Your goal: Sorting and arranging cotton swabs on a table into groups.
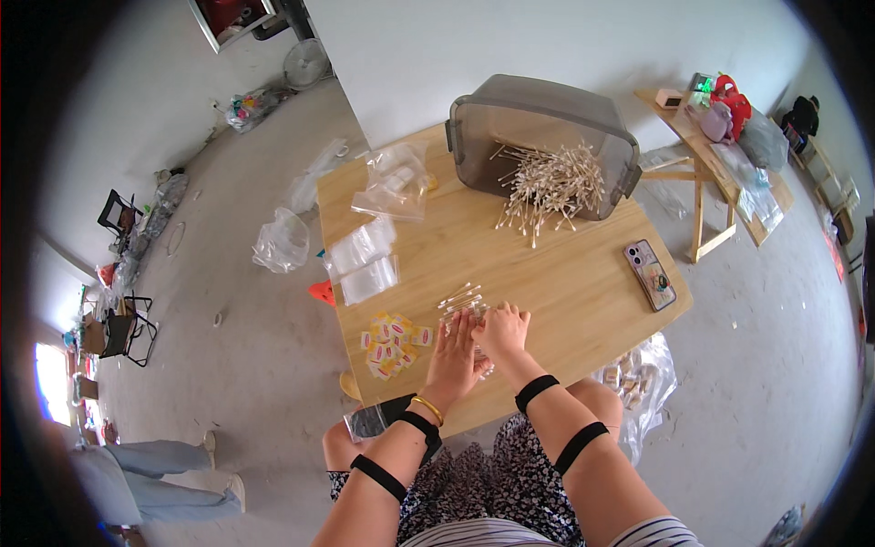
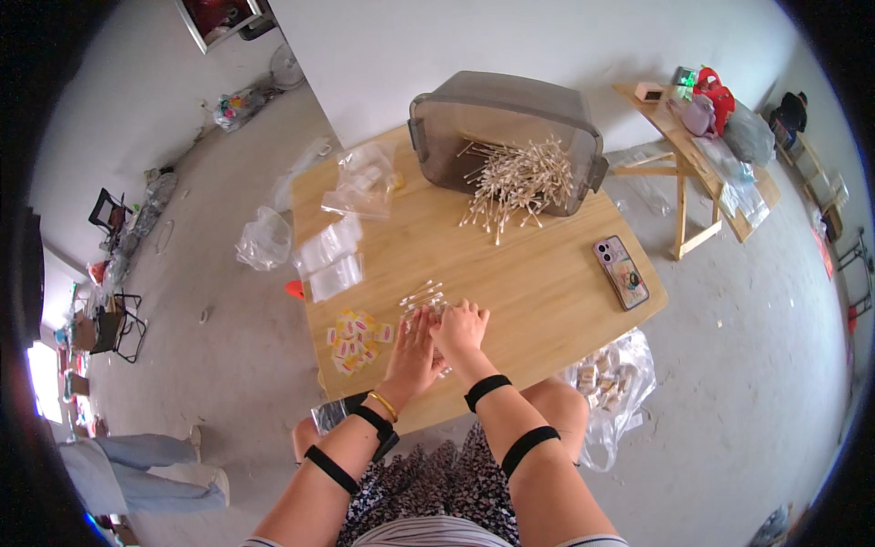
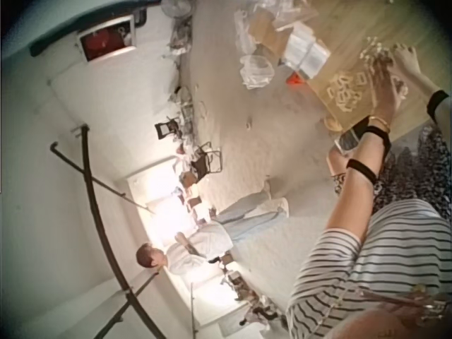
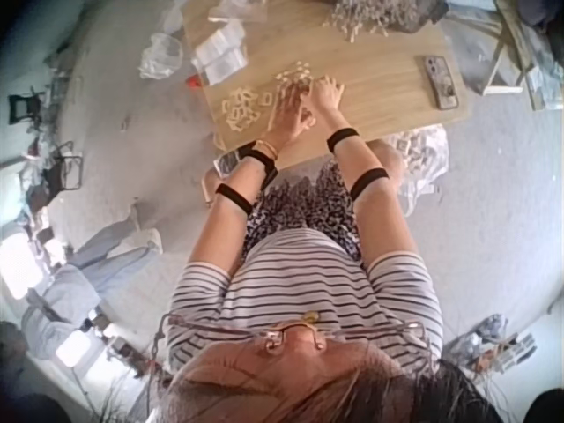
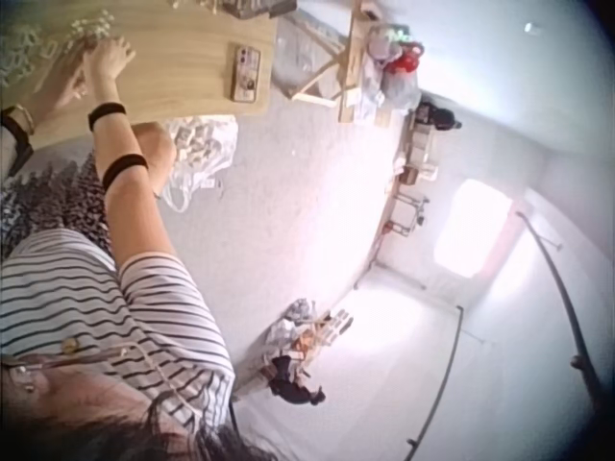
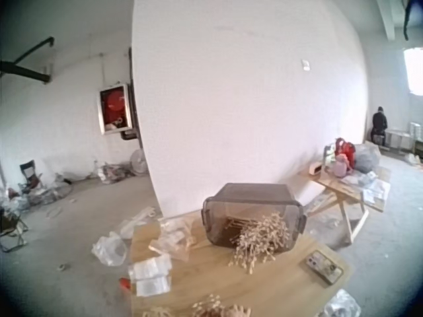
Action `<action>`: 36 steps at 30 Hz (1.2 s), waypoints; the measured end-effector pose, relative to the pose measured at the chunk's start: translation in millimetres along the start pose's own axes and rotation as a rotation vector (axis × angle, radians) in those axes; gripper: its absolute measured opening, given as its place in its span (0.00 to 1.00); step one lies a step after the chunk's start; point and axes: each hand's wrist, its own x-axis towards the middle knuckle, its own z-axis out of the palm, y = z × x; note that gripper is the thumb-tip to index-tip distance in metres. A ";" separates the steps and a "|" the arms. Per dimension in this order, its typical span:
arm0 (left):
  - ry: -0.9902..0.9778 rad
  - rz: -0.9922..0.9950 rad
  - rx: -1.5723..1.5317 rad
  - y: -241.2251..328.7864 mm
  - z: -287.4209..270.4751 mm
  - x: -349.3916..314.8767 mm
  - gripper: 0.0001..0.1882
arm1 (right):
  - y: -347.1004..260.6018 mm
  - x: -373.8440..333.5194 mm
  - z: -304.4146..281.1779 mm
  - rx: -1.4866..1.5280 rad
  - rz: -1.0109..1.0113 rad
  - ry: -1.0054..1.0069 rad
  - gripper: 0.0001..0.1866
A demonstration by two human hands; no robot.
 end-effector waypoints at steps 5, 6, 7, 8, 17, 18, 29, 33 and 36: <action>0.057 -0.029 -0.110 -1.7 8.0 0.7 0.46 | 11.5 13.9 -23.1 0.094 0.047 -0.050 0.10; 0.048 -0.031 -0.108 0.2 6.4 1.5 0.46 | 22.1 20.6 -25.9 0.159 0.031 0.004 0.09; 0.040 -0.034 -0.104 1.0 4.2 1.2 0.45 | 26.8 25.7 -30.6 0.225 0.013 0.057 0.09; 0.039 -0.039 -0.106 1.5 1.8 -0.3 0.45 | 29.3 28.4 -33.4 0.247 -0.004 0.092 0.07; -0.039 -0.140 -0.034 1.7 0.3 0.6 0.46 | 29.7 81.2 -11.5 0.432 -0.257 0.103 0.04; -0.061 -0.126 -0.012 2.2 -0.9 -0.9 0.47 | 26.3 85.3 -10.0 0.430 -0.258 0.100 0.04; -0.082 -0.079 -0.078 -2.9 -14.6 -1.1 0.47 | 8.9 83.2 0.1 0.298 -0.578 0.034 0.07; -0.103 -0.030 -0.068 -3.1 -16.9 -3.5 0.46 | 25.7 64.9 -4.6 0.389 -0.573 0.035 0.10; -0.040 -0.045 -0.074 -4.8 -22.3 -3.7 0.45 | 34.5 48.3 -13.6 0.488 -0.415 0.160 0.14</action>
